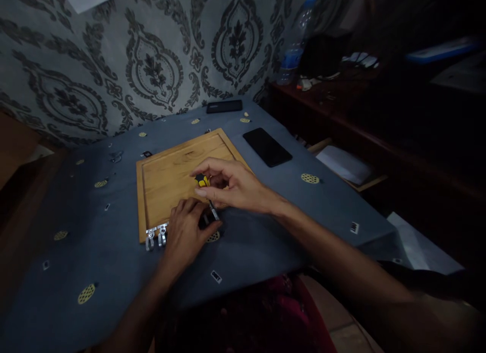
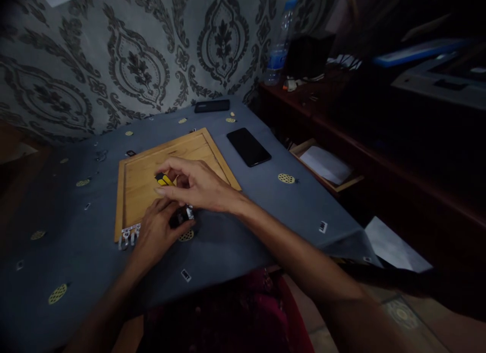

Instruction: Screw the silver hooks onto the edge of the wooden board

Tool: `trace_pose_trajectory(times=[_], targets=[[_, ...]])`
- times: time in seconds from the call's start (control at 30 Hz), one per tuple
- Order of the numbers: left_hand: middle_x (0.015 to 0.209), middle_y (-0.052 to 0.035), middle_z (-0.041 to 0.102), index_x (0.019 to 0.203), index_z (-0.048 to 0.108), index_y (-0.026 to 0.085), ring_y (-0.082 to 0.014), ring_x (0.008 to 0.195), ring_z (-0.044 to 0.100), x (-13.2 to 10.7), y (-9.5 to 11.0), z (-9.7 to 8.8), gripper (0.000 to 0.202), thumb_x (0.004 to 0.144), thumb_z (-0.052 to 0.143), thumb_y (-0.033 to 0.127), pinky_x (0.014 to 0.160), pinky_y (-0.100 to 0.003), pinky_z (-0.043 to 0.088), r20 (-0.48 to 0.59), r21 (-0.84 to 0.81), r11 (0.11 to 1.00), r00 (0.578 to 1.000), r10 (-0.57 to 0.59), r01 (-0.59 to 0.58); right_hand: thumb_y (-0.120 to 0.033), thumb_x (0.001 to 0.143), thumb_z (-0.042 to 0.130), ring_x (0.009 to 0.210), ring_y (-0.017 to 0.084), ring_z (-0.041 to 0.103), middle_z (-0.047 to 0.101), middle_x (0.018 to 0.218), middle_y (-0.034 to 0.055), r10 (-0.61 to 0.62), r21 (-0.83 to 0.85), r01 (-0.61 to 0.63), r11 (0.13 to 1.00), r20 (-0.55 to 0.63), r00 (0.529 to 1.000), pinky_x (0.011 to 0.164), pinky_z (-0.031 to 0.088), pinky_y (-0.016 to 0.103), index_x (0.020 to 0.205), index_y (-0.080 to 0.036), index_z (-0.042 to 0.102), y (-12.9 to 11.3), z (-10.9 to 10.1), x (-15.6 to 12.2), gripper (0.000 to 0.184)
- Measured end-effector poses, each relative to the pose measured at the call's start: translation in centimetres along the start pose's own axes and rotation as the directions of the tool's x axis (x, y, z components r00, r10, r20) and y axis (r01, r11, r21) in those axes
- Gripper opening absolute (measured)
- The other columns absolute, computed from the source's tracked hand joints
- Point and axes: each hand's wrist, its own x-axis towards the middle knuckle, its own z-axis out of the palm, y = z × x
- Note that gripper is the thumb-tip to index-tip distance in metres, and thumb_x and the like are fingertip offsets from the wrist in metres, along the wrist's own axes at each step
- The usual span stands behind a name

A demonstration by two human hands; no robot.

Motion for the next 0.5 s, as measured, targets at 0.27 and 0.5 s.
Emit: trace_pose_trajectory(times=[0.27,0.5], targets=[[0.106,-0.0067,0.069,0.105,0.069,0.02,-0.0299,0.105,0.06,0.0,0.0,0.1,0.024,0.085,0.077,0.033,0.093,-0.046,0.048,-0.003,0.003,1.0,1.0,0.0,0.0,-0.038,0.081,0.078,0.044,0.007,0.046,0.048,0.051,-0.0104,0.018,0.077,-0.015,0.997,-0.044,0.999,0.042,0.034,0.019,0.08,-0.021,0.052,0.6,0.4,0.2,0.031],[0.109,-0.0067,0.068,0.108,0.068,0.02,-0.0284,0.105,0.059,0.0,-0.2,0.0,0.026,0.087,0.075,0.034,0.094,-0.043,0.047,0.022,-0.003,1.0,1.0,0.013,-0.013,-0.048,0.078,0.079,0.049,0.006,0.04,0.046,0.065,-0.0074,-0.083,0.013,0.097,0.995,-0.403,0.911,0.043,0.033,0.021,0.075,-0.022,0.05,0.4,0.8,0.4,0.04]])
